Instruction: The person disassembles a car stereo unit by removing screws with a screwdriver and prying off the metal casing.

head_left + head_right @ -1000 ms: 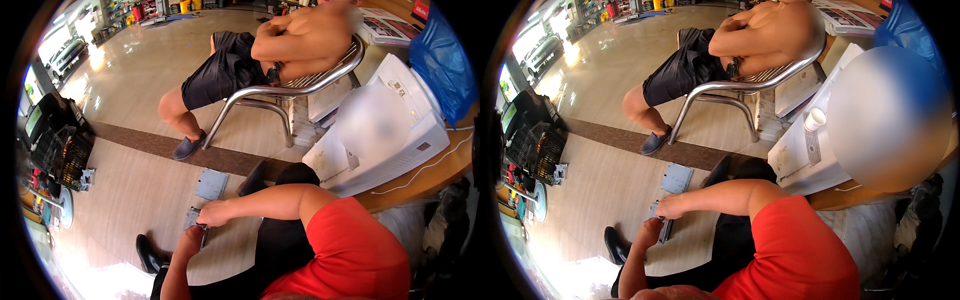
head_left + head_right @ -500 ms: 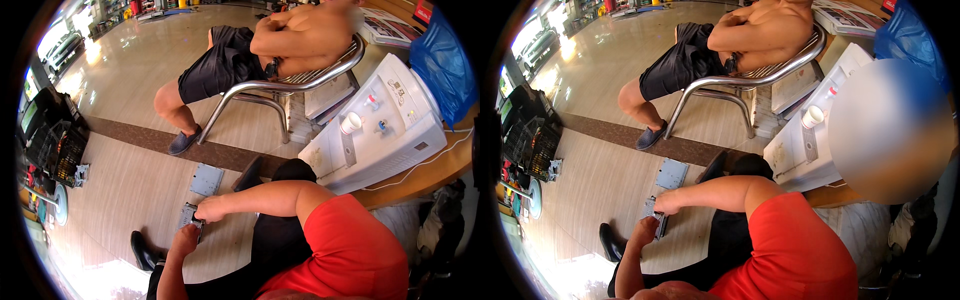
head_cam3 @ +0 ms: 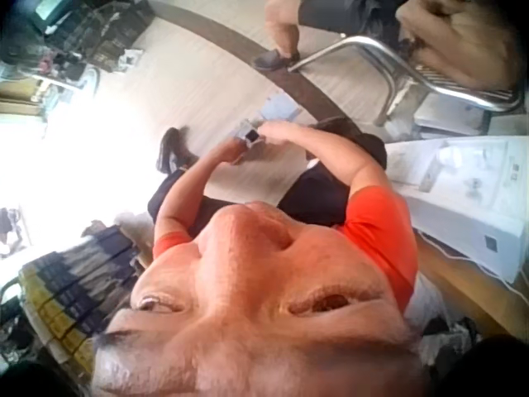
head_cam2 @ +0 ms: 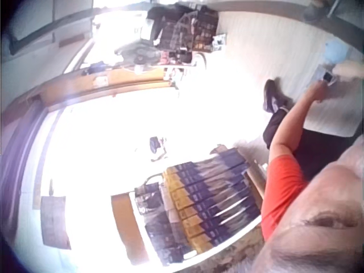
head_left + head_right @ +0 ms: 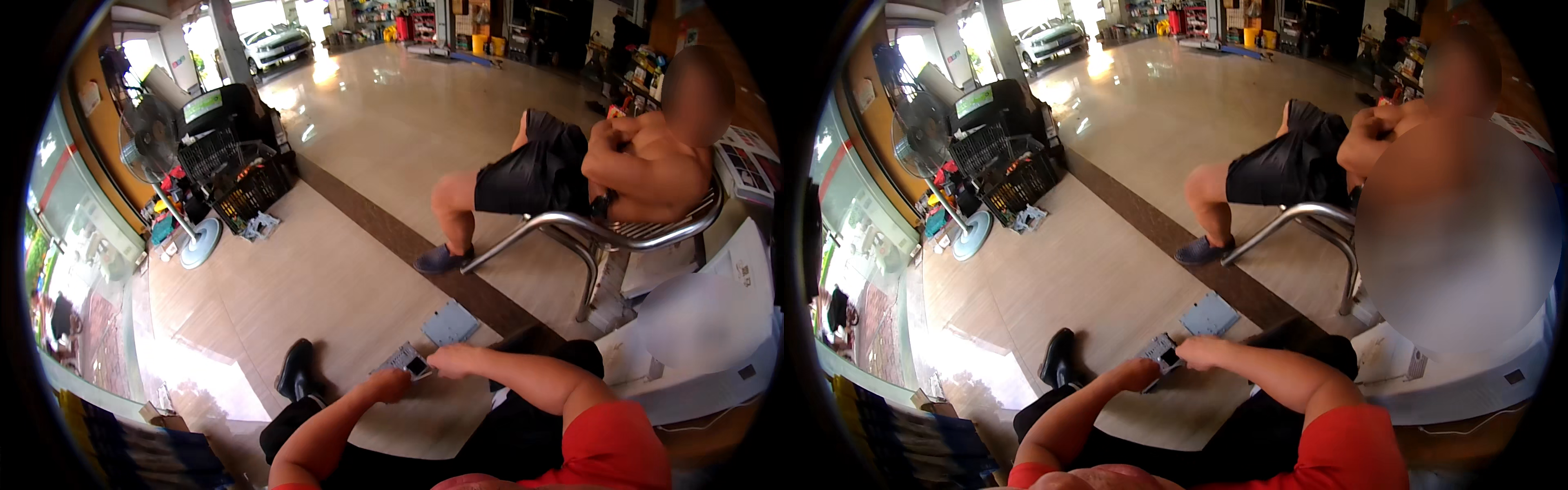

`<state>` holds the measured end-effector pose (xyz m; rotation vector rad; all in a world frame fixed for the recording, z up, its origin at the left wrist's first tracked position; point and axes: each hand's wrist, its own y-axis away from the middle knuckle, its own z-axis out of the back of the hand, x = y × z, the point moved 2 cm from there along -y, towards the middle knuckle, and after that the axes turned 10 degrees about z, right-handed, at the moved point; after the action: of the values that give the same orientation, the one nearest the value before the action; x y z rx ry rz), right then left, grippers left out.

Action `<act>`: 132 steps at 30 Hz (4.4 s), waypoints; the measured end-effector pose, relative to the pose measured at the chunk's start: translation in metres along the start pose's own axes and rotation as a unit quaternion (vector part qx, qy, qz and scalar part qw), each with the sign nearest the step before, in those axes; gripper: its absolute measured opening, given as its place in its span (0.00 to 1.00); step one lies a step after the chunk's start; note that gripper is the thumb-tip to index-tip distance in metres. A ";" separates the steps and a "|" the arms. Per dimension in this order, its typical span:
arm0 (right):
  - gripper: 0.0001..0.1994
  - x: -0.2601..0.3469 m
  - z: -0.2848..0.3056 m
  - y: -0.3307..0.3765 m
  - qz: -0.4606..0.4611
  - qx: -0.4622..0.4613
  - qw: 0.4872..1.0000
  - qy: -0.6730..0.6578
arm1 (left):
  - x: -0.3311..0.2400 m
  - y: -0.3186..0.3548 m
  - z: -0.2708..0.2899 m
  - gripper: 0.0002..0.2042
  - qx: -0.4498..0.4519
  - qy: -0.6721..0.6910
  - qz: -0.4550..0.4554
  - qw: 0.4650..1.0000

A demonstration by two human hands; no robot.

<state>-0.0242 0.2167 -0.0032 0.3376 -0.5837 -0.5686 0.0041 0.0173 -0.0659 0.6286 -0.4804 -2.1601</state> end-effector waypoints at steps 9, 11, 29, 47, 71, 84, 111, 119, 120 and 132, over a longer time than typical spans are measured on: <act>0.12 -0.004 -0.005 0.015 -0.011 0.022 1.000 0.007 | -0.006 -0.003 -0.012 0.08 -0.004 0.076 0.034 0.997; 0.12 -0.007 -0.008 0.013 -0.005 0.022 1.000 0.003 | 0.002 -0.009 -0.022 0.08 -0.011 0.040 0.003 0.999; 0.11 -0.005 -0.008 0.010 0.014 -0.007 1.000 -0.024 | -0.031 -0.002 0.021 0.09 -0.050 0.150 0.026 0.987; 0.12 -0.010 -0.014 0.004 -0.018 0.044 0.999 -0.004 | -0.017 0.004 0.009 0.09 0.002 0.090 0.056 0.994; 0.11 -0.012 -0.013 0.009 0.017 -0.011 1.000 -0.022 | -0.027 0.009 0.027 0.08 -0.043 0.130 0.033 0.990; 0.11 -0.005 -0.003 0.011 0.003 0.010 0.999 -0.034 | -0.026 0.015 0.030 0.08 -0.044 0.144 0.012 0.989; 0.10 -0.004 -0.005 0.010 0.057 -0.080 0.995 -0.033 | -0.026 0.010 0.027 0.07 -0.130 0.218 -0.017 0.967; 0.10 -0.006 -0.005 0.009 0.054 -0.065 0.996 -0.022 | -0.037 0.014 0.039 0.08 -0.117 0.180 0.005 0.977; 0.10 -0.004 -0.006 0.009 0.056 -0.064 0.996 -0.025 | -0.037 0.017 0.039 0.07 -0.109 0.176 0.013 0.978; 0.09 -0.004 -0.007 0.010 0.052 -0.066 0.996 -0.019 | -0.023 0.010 0.023 0.09 -0.098 0.155 -0.003 0.983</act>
<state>-0.0191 0.2280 -0.0064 0.1717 -0.5937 -0.5118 0.0086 0.0326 -0.0357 0.8366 -0.0984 -2.0346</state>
